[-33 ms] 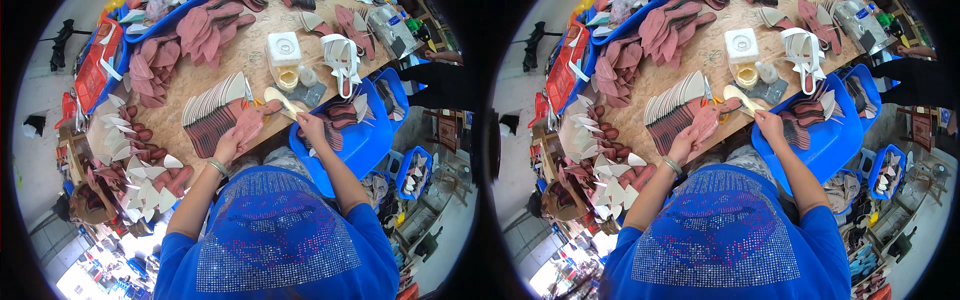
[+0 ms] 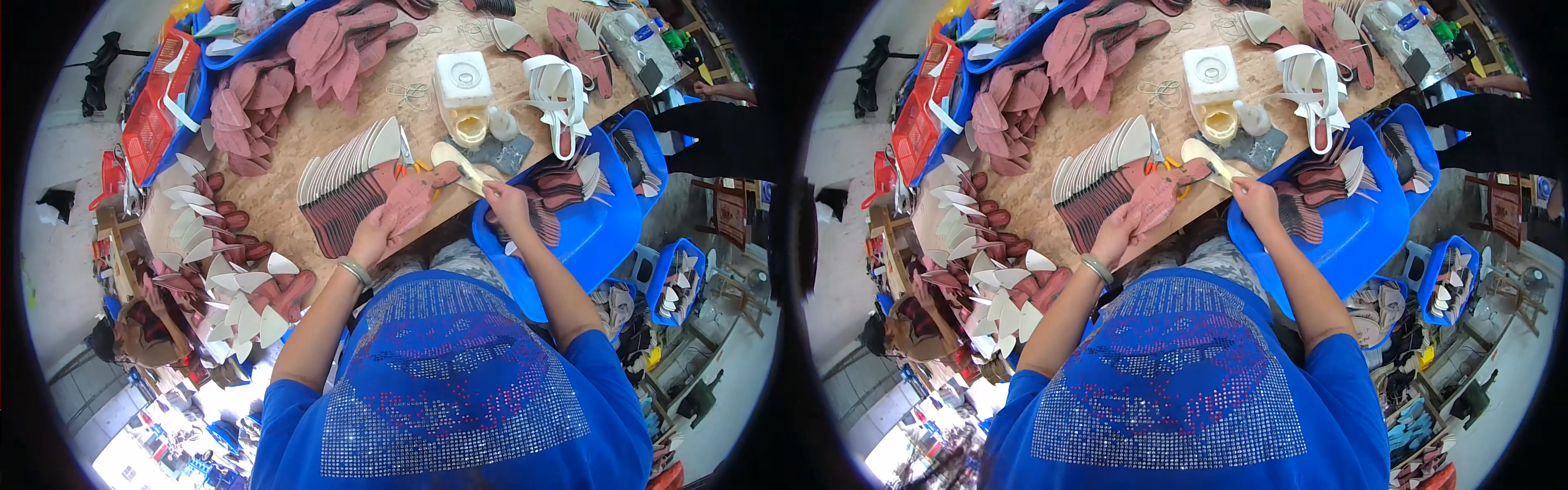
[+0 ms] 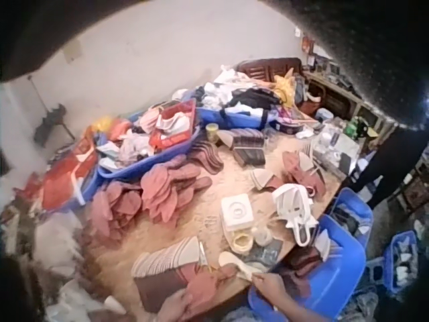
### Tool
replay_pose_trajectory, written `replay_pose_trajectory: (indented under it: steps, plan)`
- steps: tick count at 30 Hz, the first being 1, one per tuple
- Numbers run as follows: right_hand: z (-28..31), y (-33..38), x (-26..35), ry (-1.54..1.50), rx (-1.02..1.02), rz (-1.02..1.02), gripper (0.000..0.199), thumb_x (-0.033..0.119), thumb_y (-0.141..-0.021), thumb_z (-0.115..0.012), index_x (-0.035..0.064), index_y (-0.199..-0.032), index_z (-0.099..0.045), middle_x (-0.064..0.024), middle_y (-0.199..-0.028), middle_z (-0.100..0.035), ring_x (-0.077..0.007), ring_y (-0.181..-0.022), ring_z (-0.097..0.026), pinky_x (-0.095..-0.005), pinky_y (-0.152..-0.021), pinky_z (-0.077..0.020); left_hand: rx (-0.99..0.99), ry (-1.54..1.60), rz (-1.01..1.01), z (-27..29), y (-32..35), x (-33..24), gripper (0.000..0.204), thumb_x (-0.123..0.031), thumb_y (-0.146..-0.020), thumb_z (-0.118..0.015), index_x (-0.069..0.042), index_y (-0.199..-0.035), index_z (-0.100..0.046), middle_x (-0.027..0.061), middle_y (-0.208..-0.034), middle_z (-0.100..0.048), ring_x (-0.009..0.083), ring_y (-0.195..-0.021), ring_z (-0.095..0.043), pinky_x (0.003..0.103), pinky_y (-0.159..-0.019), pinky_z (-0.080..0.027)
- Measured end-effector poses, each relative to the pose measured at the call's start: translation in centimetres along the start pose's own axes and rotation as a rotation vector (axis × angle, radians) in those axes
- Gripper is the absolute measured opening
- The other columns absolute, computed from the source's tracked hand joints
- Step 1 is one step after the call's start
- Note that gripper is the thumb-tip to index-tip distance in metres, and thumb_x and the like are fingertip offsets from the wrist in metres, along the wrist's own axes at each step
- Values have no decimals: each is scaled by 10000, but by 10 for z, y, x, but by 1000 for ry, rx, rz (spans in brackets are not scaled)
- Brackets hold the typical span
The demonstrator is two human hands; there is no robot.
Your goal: The person applies glue to the edges of shoe sole components using a brush and then presses them together. They handle the parts one by one, dipping the brush into a container of adhesive and spreading it on the white and pink materials before stacking the finished pairs.
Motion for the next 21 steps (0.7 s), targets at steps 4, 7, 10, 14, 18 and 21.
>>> replay_pose_trajectory:
  steps: [4,7,10,14,18,21]
  plan:
    - [-5,-17,16,126,-53,181,244,260,-827,-615,90,-979,-703,-176,-832,-668,-257,-723,-678,-329,-649,-522,-53,-349,-243,0,-2,-9,297,-135,-931,-503,-3,-1196,-514,80,-826,-624,152,-563,-559,290,-551,-462]
    - [-2,-17,34,29,30,210,238,247,-821,-629,82,-977,-704,-164,-844,-674,-253,-765,-675,-327,-667,-518,-75,-555,-310,-8,5,-22,277,-142,-921,-521,-4,-1160,-530,133,-744,-613,193,-566,-586,326,-561,-466]
    - [11,0,69,-46,224,167,228,227,-807,-652,82,-974,-706,-160,-853,-676,-268,-740,-668,-329,-661,-517,-118,-632,-334,-7,8,-22,239,-156,-919,-531,0,-1099,-543,159,-709,-607,229,-564,-600,340,-562,-467]
    - [27,28,107,-97,272,280,212,208,-791,-671,89,-961,-711,-137,-843,-686,-257,-721,-668,-326,-656,-518,-135,-668,-336,-3,4,-11,202,-167,-916,-540,12,-1008,-545,170,-689,-603,252,-565,-609,355,-555,-463]
    - [14,38,119,-123,156,513,154,197,-767,-671,110,-882,-725,-137,-759,-672,-279,-674,-658,-349,-614,-520,-162,-663,-364,-3,0,-4,210,-168,-915,-540,21,-1005,-534,176,-683,-599,264,-578,-614,375,-569,-461]
    - [8,24,103,-176,137,411,164,209,-767,-664,120,-890,-727,-136,-768,-673,-284,-677,-658,-356,-624,-522,-175,-689,-328,0,1,-4,274,-169,-909,-548,30,-1093,-505,194,-749,-605,280,-658,-630,386,-612,-468]
Point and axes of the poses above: each hand's wrist, its own y-axis away from the middle knuckle, its own z-axis out of the back of the hand, x = y × z, the point moved 4 cm from there along -y, towards the middle knuckle
